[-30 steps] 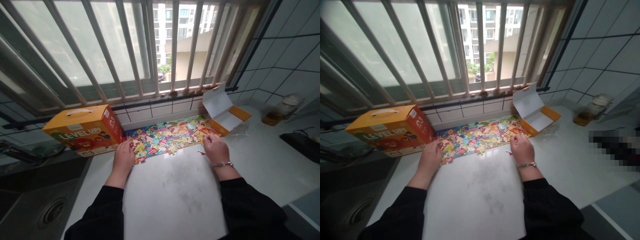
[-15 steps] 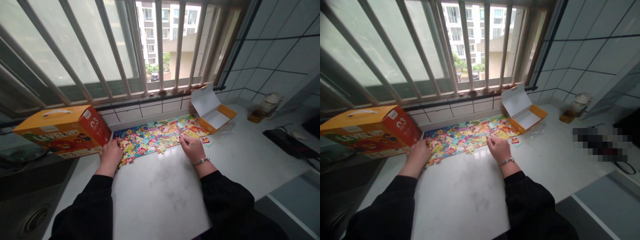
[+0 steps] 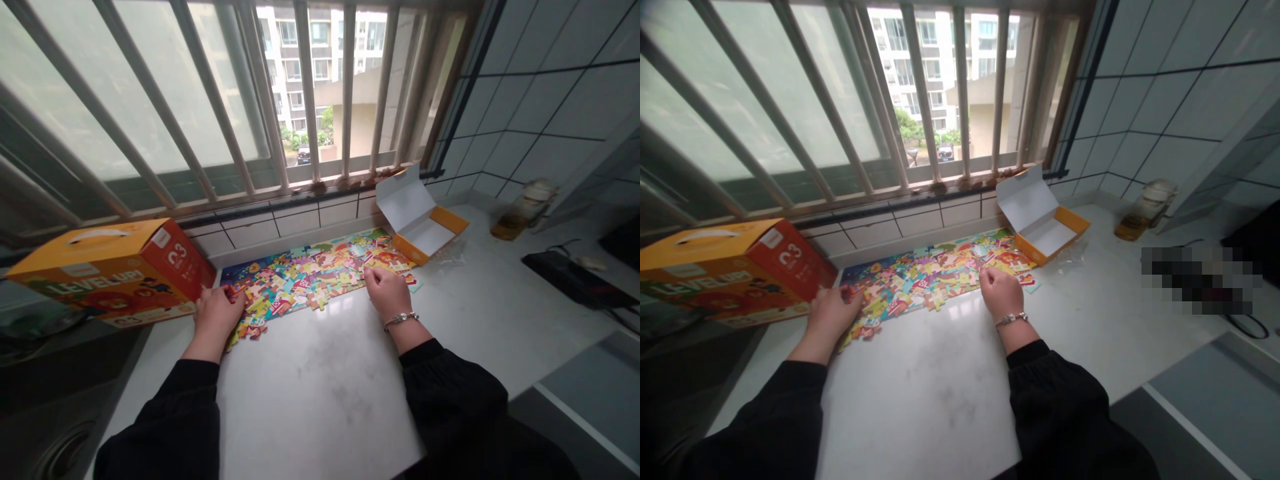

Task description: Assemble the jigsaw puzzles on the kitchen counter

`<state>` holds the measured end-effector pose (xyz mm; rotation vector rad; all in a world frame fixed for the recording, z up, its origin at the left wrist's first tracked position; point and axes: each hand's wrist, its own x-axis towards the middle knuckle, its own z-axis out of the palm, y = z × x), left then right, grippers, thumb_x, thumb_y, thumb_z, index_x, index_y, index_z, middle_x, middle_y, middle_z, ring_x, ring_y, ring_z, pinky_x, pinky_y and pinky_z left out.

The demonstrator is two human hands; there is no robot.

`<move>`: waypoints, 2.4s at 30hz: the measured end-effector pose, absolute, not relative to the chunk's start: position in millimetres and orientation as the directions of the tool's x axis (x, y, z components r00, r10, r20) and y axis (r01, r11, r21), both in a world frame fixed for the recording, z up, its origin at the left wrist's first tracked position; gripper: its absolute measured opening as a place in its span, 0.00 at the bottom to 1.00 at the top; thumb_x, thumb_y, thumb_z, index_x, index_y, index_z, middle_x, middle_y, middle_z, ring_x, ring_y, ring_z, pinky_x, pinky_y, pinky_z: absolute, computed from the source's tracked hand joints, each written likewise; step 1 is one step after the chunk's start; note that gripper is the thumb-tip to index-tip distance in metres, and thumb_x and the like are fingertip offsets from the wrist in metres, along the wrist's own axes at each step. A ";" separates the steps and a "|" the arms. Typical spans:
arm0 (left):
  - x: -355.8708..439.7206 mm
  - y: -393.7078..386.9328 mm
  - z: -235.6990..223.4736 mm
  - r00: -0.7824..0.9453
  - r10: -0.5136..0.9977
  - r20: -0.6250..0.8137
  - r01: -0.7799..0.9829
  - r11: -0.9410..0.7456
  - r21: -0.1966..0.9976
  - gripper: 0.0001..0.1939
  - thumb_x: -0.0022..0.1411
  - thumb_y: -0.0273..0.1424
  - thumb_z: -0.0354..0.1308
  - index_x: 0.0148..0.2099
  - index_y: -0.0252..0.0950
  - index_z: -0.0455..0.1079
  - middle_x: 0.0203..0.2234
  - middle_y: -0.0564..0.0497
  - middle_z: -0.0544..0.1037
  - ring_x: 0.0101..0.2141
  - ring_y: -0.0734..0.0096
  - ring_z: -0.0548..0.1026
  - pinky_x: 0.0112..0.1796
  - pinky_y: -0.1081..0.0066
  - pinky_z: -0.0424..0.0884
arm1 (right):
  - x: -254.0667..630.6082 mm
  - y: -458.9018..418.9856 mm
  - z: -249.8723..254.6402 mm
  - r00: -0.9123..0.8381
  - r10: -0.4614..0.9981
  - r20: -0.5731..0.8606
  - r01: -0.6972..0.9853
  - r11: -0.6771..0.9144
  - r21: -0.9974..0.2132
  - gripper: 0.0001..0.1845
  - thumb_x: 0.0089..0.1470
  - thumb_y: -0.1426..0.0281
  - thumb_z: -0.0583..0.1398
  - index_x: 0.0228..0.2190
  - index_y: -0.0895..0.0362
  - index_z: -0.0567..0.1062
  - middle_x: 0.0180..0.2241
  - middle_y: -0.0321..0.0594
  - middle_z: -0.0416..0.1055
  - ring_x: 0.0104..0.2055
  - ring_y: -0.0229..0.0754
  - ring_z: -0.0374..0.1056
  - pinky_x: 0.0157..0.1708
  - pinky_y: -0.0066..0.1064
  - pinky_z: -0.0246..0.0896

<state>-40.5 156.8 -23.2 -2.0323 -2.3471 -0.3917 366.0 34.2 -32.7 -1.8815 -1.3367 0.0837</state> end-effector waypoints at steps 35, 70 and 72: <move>40.9 19.4 -16.3 0.477 0.872 0.107 0.659 -0.436 0.613 0.10 0.63 0.40 0.70 0.40 0.41 0.76 0.36 0.47 0.83 0.37 0.57 0.78 0.40 0.61 0.72 | 367.0 33.6 -34.9 0.431 0.850 0.304 0.754 -0.155 -0.638 0.26 0.69 0.53 0.56 0.21 0.52 0.73 0.21 0.41 0.72 0.28 0.44 0.65 0.31 0.35 0.49; 13.7 54.3 -29.6 0.234 0.946 0.224 0.925 -0.288 0.247 0.22 0.75 0.45 0.63 0.63 0.40 0.80 0.52 0.39 0.79 0.54 0.44 0.77 0.56 0.51 0.73 | 232.2 50.9 -37.8 -0.255 0.920 0.298 0.888 0.344 -0.304 0.12 0.68 0.59 0.69 0.46 0.54 0.85 0.56 0.49 0.78 0.59 0.56 0.70 0.62 0.48 0.67; 13.7 54.1 -30.6 0.230 0.944 0.236 0.922 -0.289 0.257 0.22 0.75 0.46 0.63 0.62 0.41 0.80 0.51 0.40 0.79 0.54 0.45 0.77 0.55 0.52 0.73 | 234.7 52.7 -39.7 -0.270 0.913 0.306 0.873 0.367 -0.322 0.12 0.68 0.59 0.69 0.46 0.53 0.84 0.55 0.49 0.78 0.59 0.55 0.71 0.61 0.47 0.67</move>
